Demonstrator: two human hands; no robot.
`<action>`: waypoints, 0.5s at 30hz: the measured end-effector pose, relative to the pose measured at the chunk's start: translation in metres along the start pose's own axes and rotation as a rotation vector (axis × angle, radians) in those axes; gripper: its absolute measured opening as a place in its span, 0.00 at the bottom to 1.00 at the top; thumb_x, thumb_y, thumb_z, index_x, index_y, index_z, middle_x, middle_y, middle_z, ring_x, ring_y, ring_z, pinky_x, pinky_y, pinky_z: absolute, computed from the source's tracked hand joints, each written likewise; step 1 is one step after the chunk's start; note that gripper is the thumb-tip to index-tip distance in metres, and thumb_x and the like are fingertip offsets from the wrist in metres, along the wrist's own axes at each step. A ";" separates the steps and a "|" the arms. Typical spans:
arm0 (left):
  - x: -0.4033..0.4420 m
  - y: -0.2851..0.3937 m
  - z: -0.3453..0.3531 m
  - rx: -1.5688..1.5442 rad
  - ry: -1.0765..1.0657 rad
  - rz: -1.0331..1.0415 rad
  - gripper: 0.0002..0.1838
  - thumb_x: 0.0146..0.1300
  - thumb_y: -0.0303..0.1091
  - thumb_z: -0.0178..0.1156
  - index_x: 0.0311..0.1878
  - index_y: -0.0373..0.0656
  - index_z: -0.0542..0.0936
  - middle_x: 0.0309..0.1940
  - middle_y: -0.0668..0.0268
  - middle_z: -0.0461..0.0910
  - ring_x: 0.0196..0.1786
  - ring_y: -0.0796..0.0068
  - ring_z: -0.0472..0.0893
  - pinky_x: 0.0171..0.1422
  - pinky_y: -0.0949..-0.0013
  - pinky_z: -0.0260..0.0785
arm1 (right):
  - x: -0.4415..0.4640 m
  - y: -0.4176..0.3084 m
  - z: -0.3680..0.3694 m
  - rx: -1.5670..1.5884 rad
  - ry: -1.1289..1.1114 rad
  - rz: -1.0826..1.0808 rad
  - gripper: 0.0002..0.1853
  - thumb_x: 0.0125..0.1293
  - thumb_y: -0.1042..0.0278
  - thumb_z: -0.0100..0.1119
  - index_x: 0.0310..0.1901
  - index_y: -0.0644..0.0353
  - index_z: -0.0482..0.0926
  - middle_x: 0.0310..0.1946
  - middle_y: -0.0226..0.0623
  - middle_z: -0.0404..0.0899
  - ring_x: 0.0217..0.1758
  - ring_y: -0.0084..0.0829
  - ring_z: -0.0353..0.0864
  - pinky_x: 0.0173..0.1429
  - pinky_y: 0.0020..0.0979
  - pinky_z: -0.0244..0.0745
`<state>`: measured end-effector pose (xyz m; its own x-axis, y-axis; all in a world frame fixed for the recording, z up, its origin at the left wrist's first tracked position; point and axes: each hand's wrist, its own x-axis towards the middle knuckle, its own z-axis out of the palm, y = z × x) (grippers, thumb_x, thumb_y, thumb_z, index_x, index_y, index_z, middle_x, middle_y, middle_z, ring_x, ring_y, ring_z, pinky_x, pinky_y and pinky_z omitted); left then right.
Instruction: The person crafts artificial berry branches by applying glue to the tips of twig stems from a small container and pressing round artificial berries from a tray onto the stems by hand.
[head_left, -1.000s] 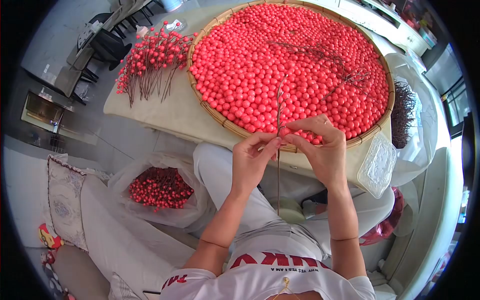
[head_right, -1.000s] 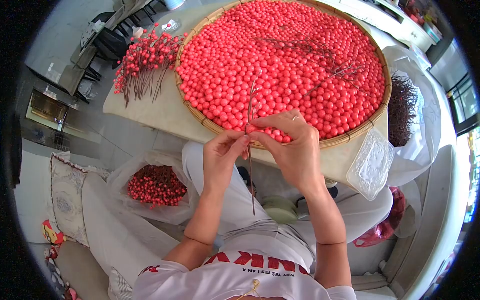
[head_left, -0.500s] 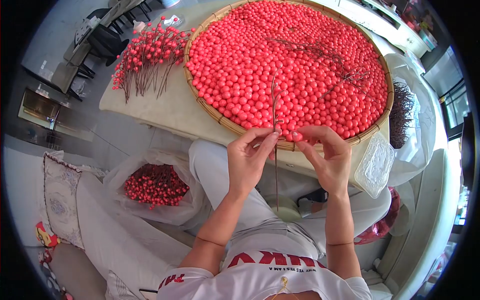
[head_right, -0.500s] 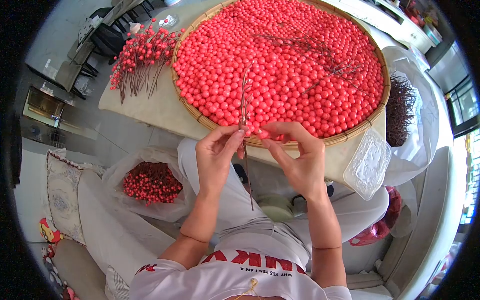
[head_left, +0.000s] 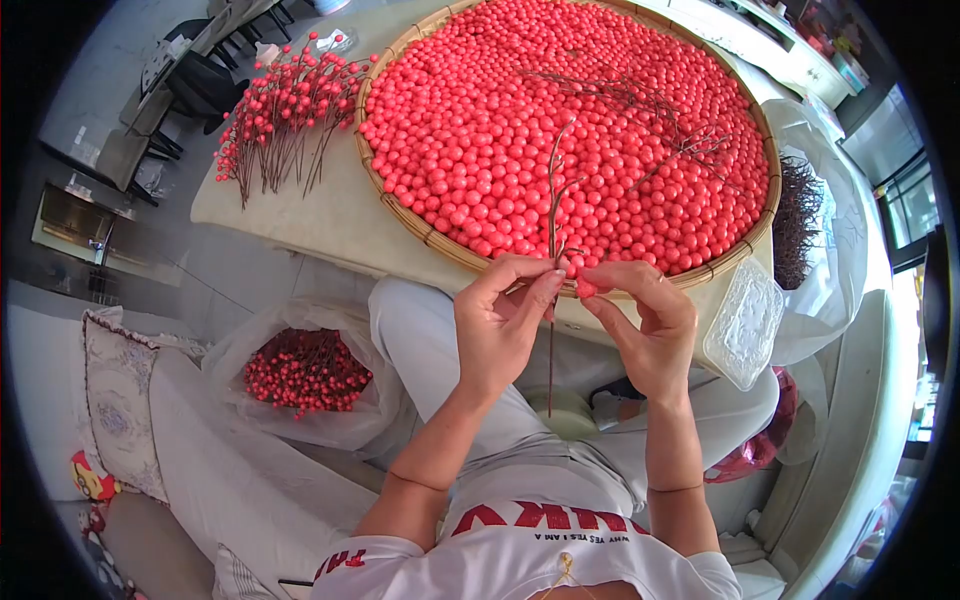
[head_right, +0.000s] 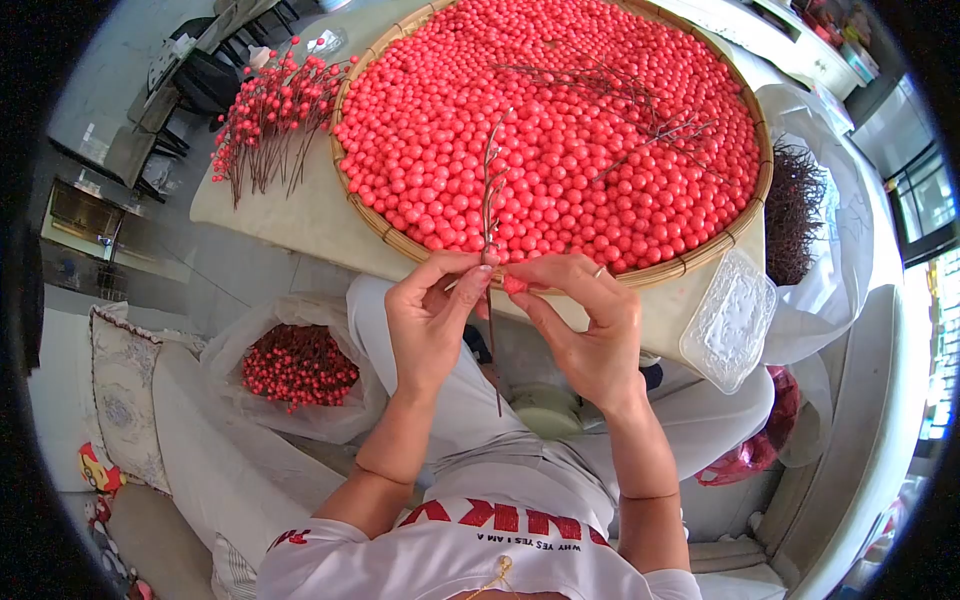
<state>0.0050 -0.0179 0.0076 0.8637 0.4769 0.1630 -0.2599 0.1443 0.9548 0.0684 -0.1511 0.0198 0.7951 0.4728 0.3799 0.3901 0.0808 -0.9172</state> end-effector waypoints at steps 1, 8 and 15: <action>-0.001 0.000 0.001 0.000 0.002 0.001 0.04 0.61 0.22 0.59 0.39 0.34 0.78 0.34 0.65 0.79 0.28 0.83 0.73 0.31 0.81 0.68 | -0.001 0.000 0.000 0.000 -0.002 0.000 0.13 0.51 0.85 0.62 0.40 0.64 0.82 0.36 0.33 0.80 0.36 0.24 0.76 0.43 0.22 0.71; -0.003 -0.004 0.008 -0.014 0.000 0.010 0.03 0.61 0.22 0.58 0.37 0.33 0.78 0.32 0.66 0.78 0.28 0.83 0.73 0.31 0.81 0.69 | -0.009 0.005 0.003 0.019 0.062 -0.023 0.14 0.50 0.87 0.62 0.40 0.65 0.82 0.37 0.37 0.80 0.37 0.25 0.78 0.42 0.21 0.74; -0.004 -0.009 0.011 -0.016 0.008 0.002 0.03 0.61 0.23 0.58 0.37 0.33 0.78 0.33 0.64 0.79 0.28 0.82 0.74 0.32 0.80 0.71 | -0.011 0.007 0.006 -0.017 0.107 -0.038 0.14 0.50 0.88 0.61 0.40 0.65 0.82 0.37 0.38 0.80 0.38 0.25 0.79 0.43 0.20 0.76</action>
<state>0.0087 -0.0306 0.0013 0.8600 0.4836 0.1627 -0.2682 0.1570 0.9505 0.0594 -0.1506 0.0083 0.8242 0.3732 0.4260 0.4282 0.0817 -0.9000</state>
